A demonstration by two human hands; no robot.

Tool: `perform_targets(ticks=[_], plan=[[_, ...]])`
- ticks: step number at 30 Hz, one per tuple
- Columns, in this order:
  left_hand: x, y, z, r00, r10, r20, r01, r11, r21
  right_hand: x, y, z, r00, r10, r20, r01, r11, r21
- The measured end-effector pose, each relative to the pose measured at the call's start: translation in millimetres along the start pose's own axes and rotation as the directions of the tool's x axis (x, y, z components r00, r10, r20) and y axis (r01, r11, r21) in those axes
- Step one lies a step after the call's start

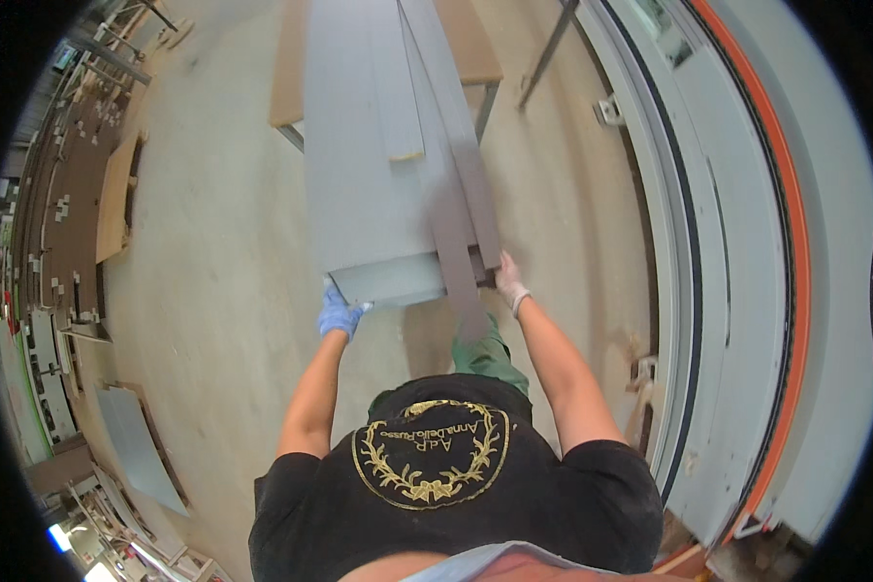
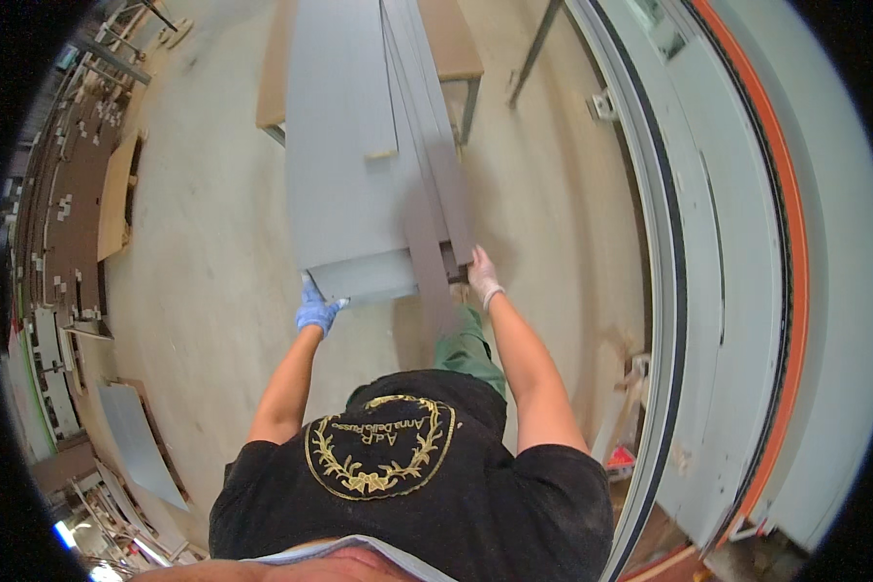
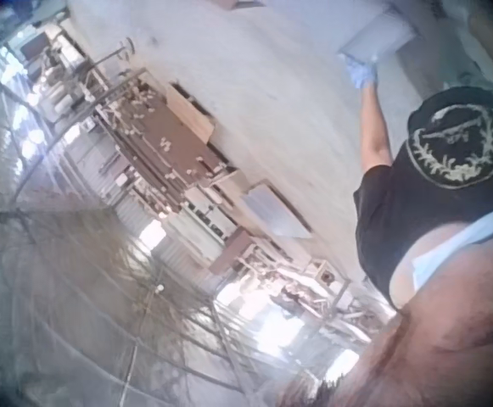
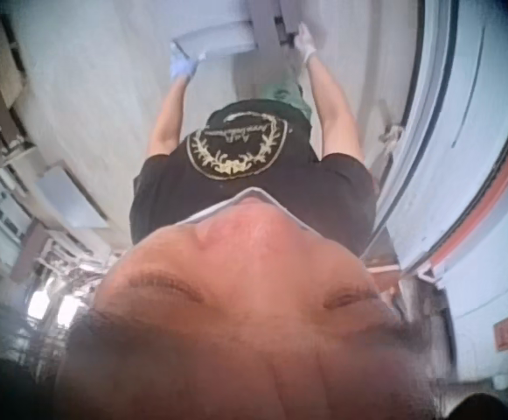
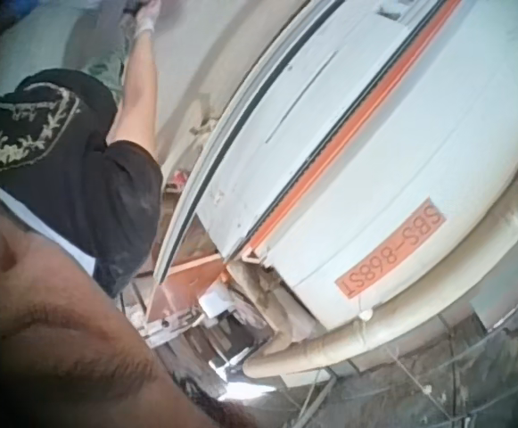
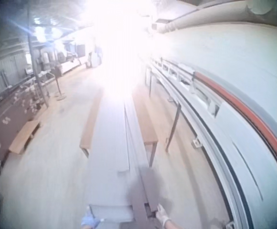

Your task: The person handles long gray panels, aligning them on a workbench and applying yellow tape along the seam. They then carry the taped assembly to a large machine and position it for processing.

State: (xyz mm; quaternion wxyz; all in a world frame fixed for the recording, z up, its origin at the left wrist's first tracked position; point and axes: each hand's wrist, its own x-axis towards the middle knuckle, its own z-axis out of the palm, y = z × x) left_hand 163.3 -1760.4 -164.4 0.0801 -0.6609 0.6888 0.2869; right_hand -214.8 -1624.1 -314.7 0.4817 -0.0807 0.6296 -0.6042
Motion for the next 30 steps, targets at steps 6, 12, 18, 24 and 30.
perform_targets(ticks=[6, 12, 18, 24, 30], plan=[[139, 84, -94, 0.996, -0.069, 0.064, 0.066, 0.997, 0.039, 158, -40, 54, 0.99, -0.142, 0.004, 0.118, 0.809, -0.576], [231, 83, -155, 0.961, -0.257, 0.1, 0.259, 0.966, -0.006, 216, -167, 193, 0.983, 0.004, 0.182, 0.144, 0.594, -0.791], [442, 230, -251, 0.984, -0.112, 0.136, 0.113, 0.994, 0.001, 430, -241, 217, 0.984, -0.152, 0.091, 0.177, 0.812, -0.557], [589, 266, -271, 0.99, -0.083, 0.117, 0.094, 0.991, -0.092, 561, -320, 293, 0.994, 0.052, 0.101, -0.016, 0.944, -0.33], [769, 326, -349, 0.992, -0.099, 0.077, 0.101, 0.995, -0.022, 742, -364, 370, 0.993, -0.043, 0.108, 0.053, 0.995, -0.088]])
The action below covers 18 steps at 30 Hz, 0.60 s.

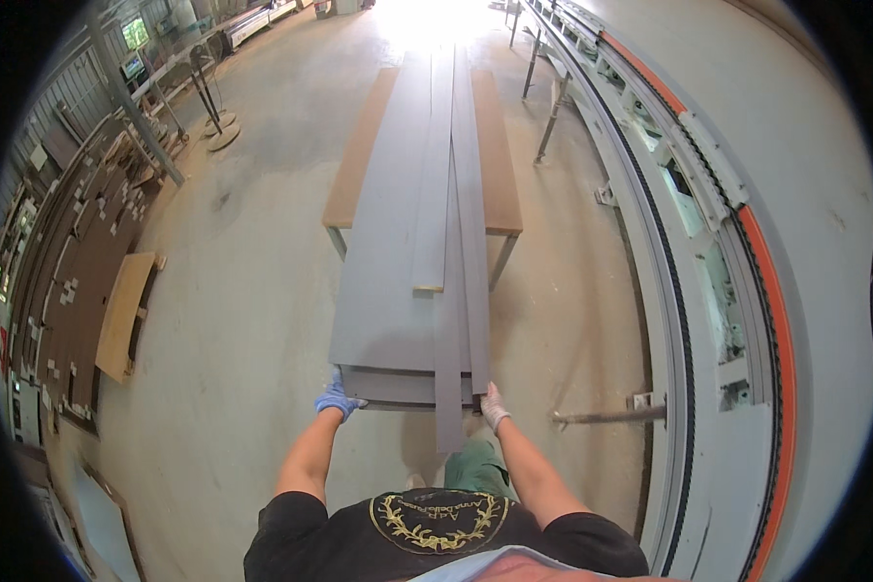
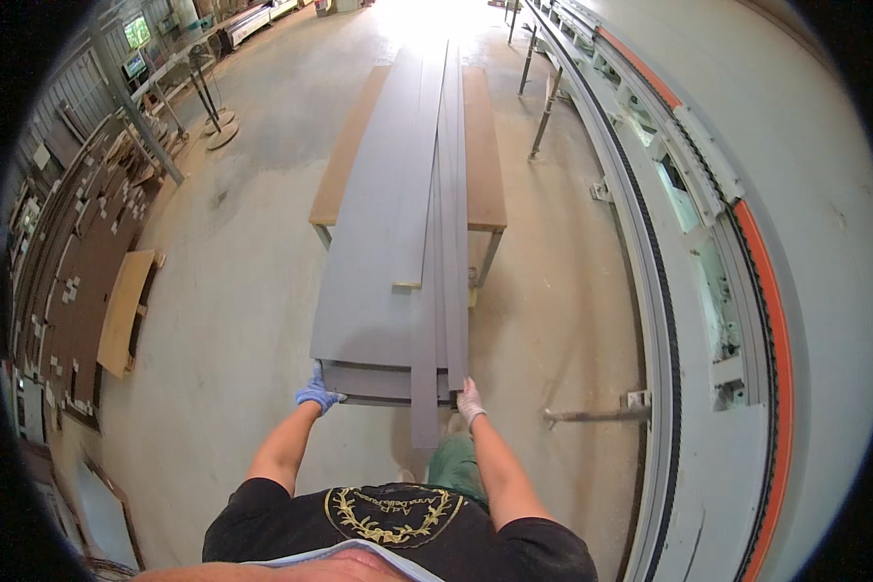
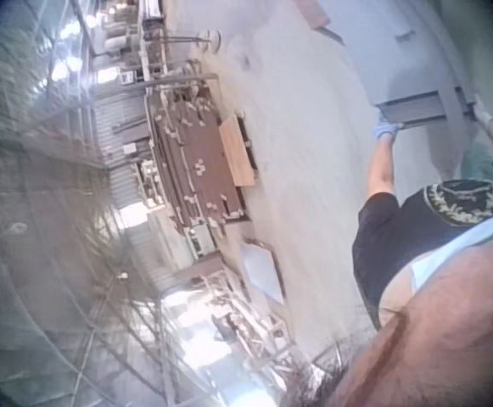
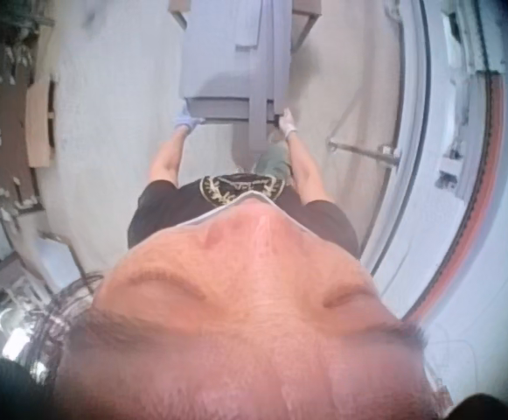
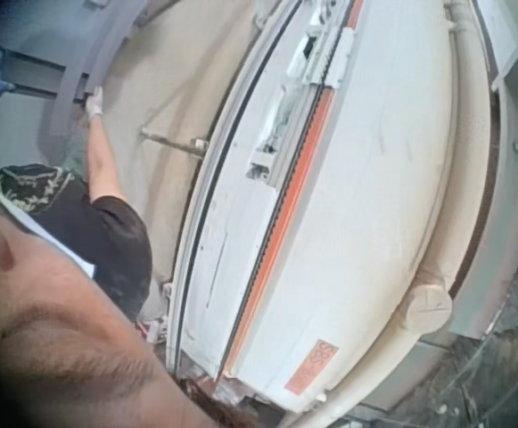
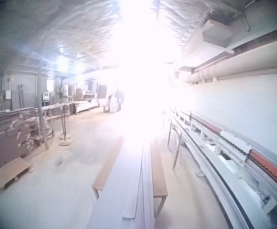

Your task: The person handles long gray panels, aligning them on a workbench and applying yellow tape along the seam. They then carry the taped assembly to a large machine and position it for processing.

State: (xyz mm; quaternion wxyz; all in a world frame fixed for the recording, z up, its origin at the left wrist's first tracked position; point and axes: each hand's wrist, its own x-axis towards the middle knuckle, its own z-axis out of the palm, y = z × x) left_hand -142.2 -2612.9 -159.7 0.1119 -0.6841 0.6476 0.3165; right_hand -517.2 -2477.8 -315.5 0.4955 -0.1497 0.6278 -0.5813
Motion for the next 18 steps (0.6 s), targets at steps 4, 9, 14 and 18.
perform_targets(ticks=[4, 9, 14, 18], plan=[[106, 68, -73, 0.998, 0.055, -0.042, -0.055, 0.998, 0.014, 132, -59, 35, 0.989, -0.131, 0.069, 0.147, 0.925, -0.35], [206, 112, -100, 0.94, 0.0, -0.34, 0.095, 0.96, 0.262, 224, -154, 126, 0.998, 0.042, 0.046, 0.0, 0.73, -0.683], [292, 252, -189, 0.995, -0.055, -0.088, 0.066, 0.989, 0.131, 345, -266, 173, 0.998, 0.018, -0.063, -0.057, 0.696, -0.716], [404, 311, -229, 0.991, -0.031, -0.129, 0.057, 0.978, 0.201, 456, -332, 208, 0.995, 0.072, -0.069, -0.1, 0.74, -0.665]])
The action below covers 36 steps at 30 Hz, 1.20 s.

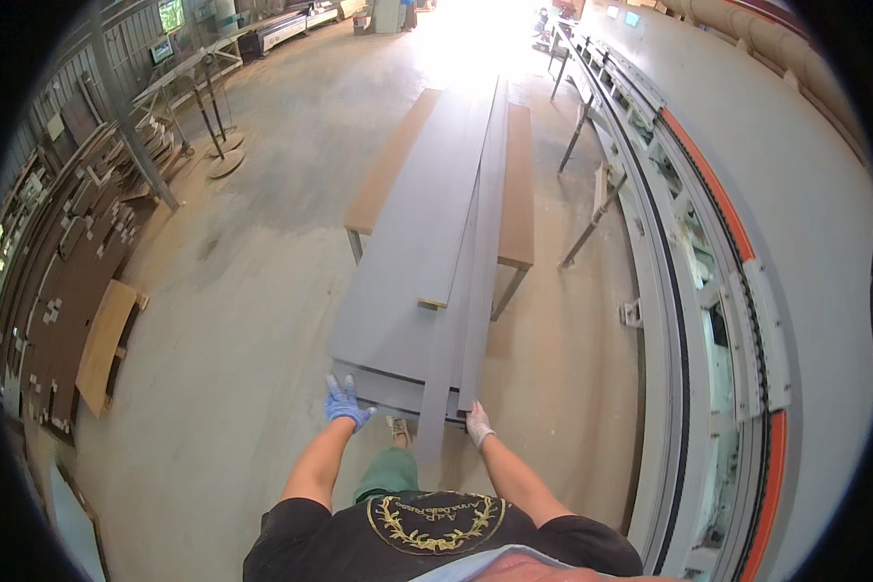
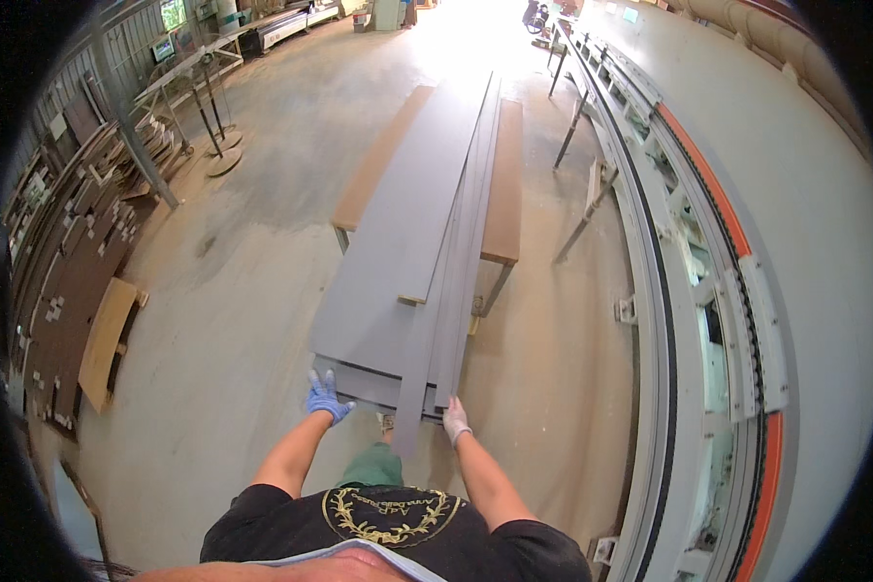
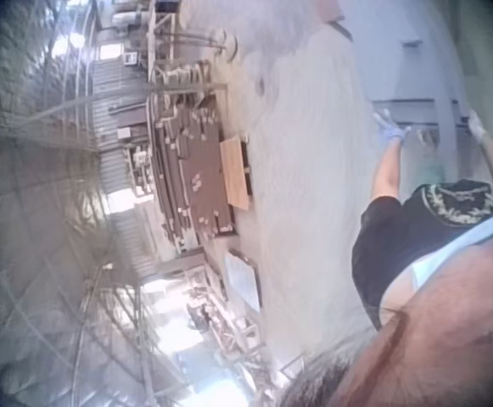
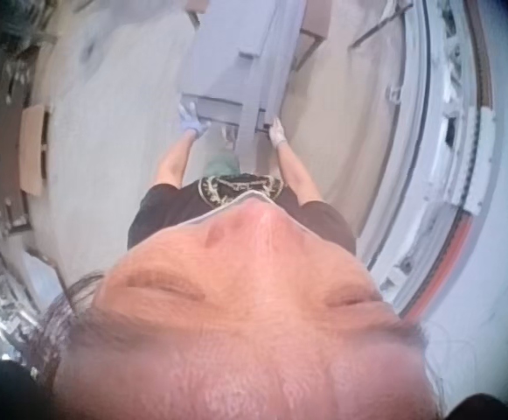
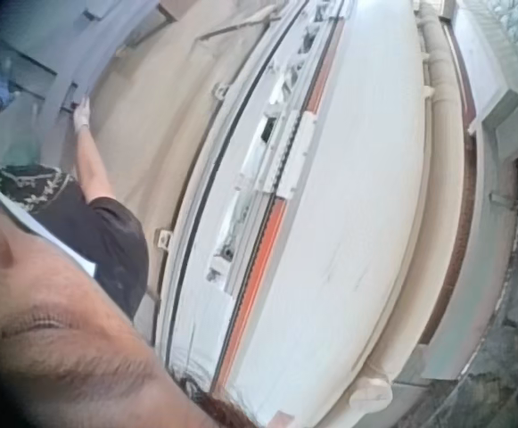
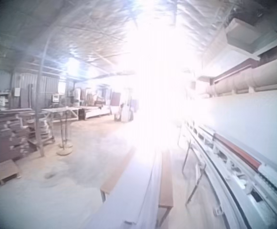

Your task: The person handles long gray panels, aligning them on a workbench and applying yellow tape along the seam. They then carry the taped assembly to a large machine and position it for processing.

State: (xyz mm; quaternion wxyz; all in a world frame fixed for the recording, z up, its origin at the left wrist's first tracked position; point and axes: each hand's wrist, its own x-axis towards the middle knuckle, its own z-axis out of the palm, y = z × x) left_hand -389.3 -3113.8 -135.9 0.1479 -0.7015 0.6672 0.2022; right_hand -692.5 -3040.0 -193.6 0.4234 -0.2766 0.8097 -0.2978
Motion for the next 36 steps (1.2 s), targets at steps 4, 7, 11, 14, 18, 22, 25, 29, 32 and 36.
perform_targets(ticks=[4, 7, 11, 14, 18, 22, 25, 29, 32, 36], plan=[[101, 70, -55, 0.987, 0.042, 0.155, -0.049, 0.998, 0.043, 66, -118, -41, 0.965, 0.264, -0.008, -0.258, 0.948, 0.186], [170, 120, -97, 0.966, 0.073, 0.25, -0.084, 0.996, 0.031, 148, -155, -55, 0.954, 0.292, -0.067, -0.263, 0.924, 0.277], [265, 181, -158, 0.956, 0.086, 0.279, -0.111, 0.991, 0.074, 323, -125, -62, 0.994, 0.039, -0.102, -0.011, 0.965, 0.262], [341, 225, -185, 0.973, 0.104, 0.206, -0.115, 0.993, 0.041, 405, -173, -69, 0.995, -0.062, -0.082, 0.082, 0.96, 0.267], [439, 266, -186, 0.984, 0.146, -0.106, -0.133, 0.984, 0.121, 500, -245, -92, 0.99, -0.127, -0.062, 0.131, 0.989, 0.069], [521, 363, -288, 0.97, 0.026, 0.242, -0.037, 0.998, 0.041, 606, -282, -118, 0.994, -0.077, -0.073, 0.08, 0.996, 0.04], [593, 411, -328, 0.967, -0.019, 0.255, 0.021, 1.0, -0.006, 718, -312, -124, 0.997, -0.059, -0.053, 0.064, 0.992, 0.109], [697, 464, -355, 0.981, 0.028, 0.192, -0.024, 0.999, -0.023, 810, -384, -154, 1.0, 0.027, 0.002, -0.027, 0.999, 0.021], [770, 508, -395, 0.986, 0.123, 0.114, -0.117, 0.991, -0.06, 915, -397, -171, 1.0, -0.014, -0.009, 0.015, 0.995, 0.1], [854, 548, -421, 0.986, 0.08, 0.148, -0.068, 0.994, -0.08, 964, -507, -180, 0.984, 0.167, 0.055, -0.175, 0.944, 0.28]])
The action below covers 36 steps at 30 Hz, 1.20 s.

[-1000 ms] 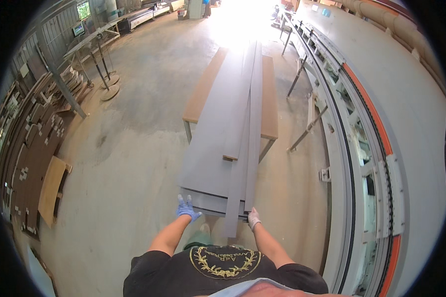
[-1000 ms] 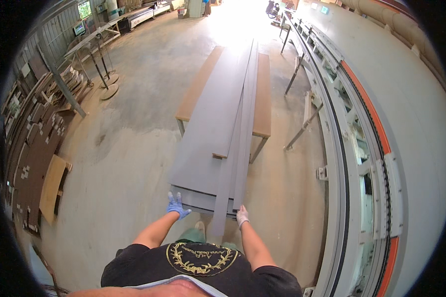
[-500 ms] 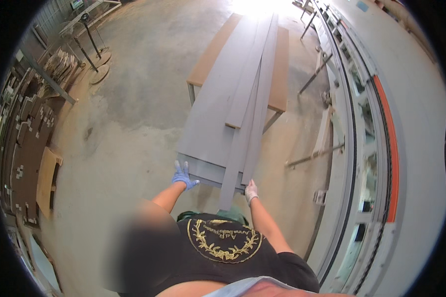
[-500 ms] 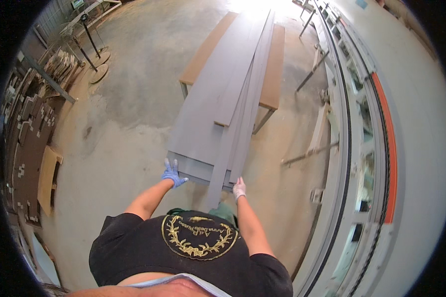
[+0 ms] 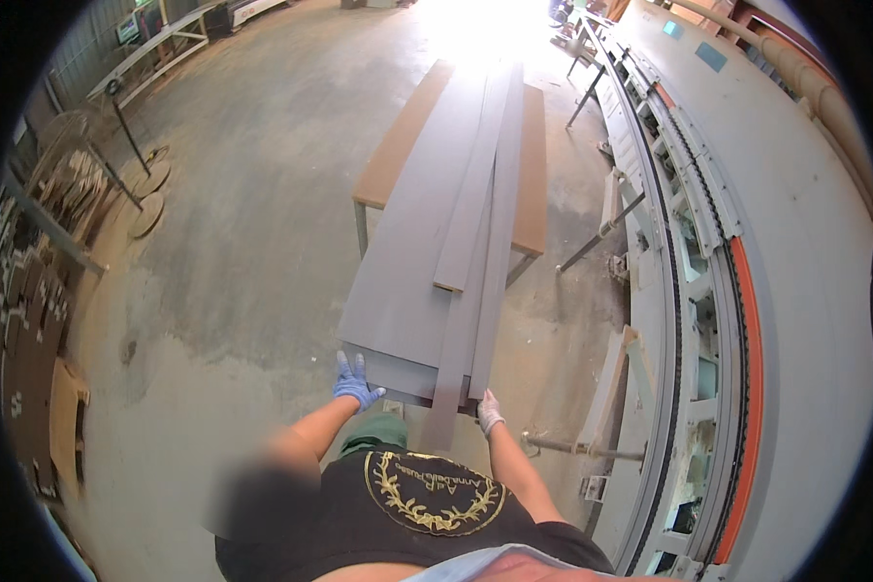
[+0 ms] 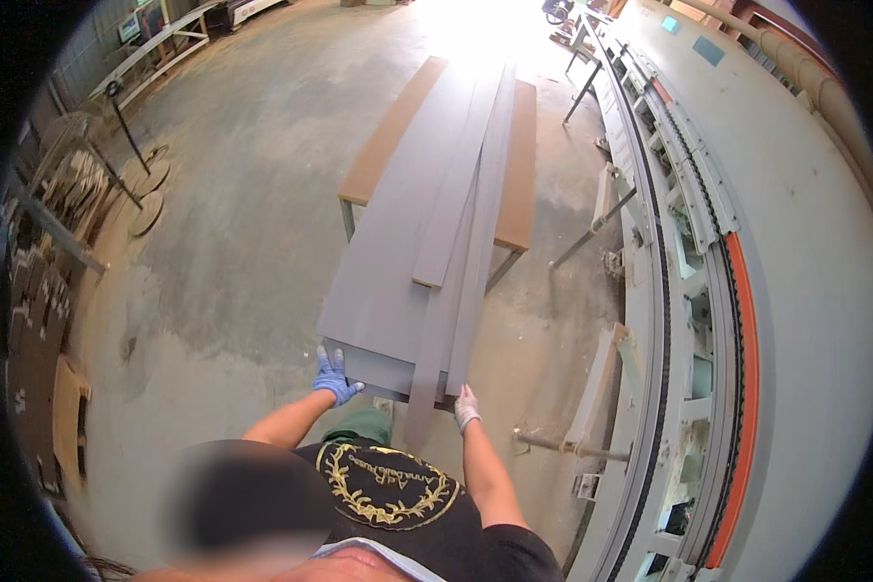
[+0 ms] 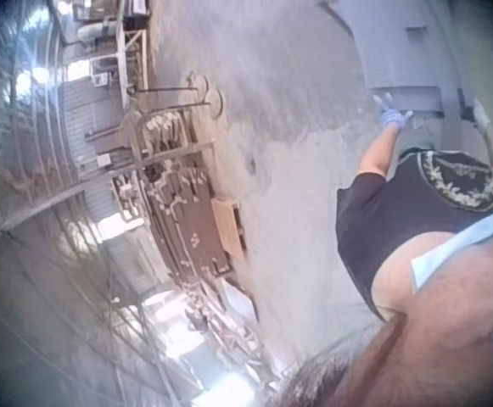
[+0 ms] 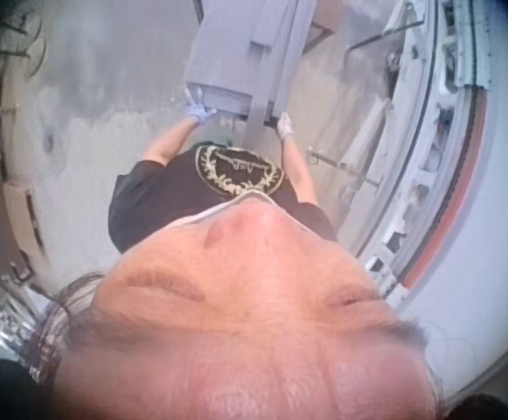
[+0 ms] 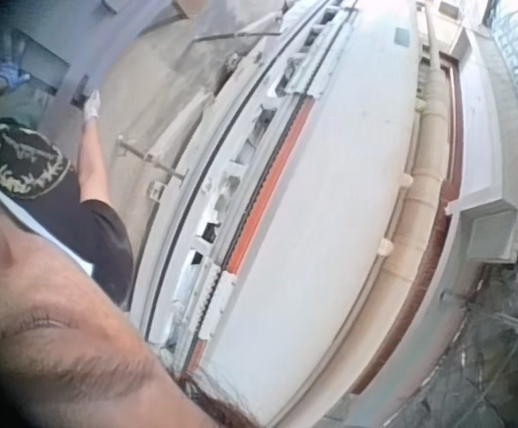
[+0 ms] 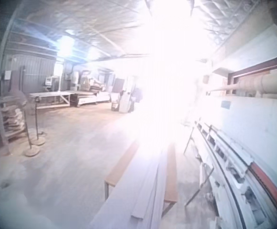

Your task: The person handles long gray panels, aligning them on a workbench and applying yellow tape along the seam. They then carry the taped assembly to a large machine and position it for processing.

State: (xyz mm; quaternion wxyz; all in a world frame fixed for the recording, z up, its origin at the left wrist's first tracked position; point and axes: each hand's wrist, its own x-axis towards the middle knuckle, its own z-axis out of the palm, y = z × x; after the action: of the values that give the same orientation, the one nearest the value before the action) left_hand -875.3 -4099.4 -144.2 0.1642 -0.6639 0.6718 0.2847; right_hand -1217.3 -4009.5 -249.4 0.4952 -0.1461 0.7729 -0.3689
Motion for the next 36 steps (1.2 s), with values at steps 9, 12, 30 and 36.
perform_targets(ticks=[9, 12, 30, 36], plan=[[180, 107, -174, 0.988, 0.048, 0.144, -0.051, 0.999, 0.014, 172, -175, 26, 0.984, -0.127, -0.124, 0.105, 0.98, -0.17], [259, 113, -198, 0.999, 0.035, -0.003, -0.034, 0.998, 0.055, 232, -240, 53, 0.945, -0.316, -0.087, 0.282, 0.919, -0.275], [672, 274, -487, 0.998, 0.05, -0.042, -0.045, 0.991, 0.125, 588, -616, 139, 0.932, -0.358, -0.052, 0.299, 0.844, -0.446], [813, 342, -608, 0.981, 0.175, 0.081, -0.182, 0.979, 0.095, 737, -716, 152, 0.952, -0.274, -0.136, 0.26, 0.959, -0.114]])
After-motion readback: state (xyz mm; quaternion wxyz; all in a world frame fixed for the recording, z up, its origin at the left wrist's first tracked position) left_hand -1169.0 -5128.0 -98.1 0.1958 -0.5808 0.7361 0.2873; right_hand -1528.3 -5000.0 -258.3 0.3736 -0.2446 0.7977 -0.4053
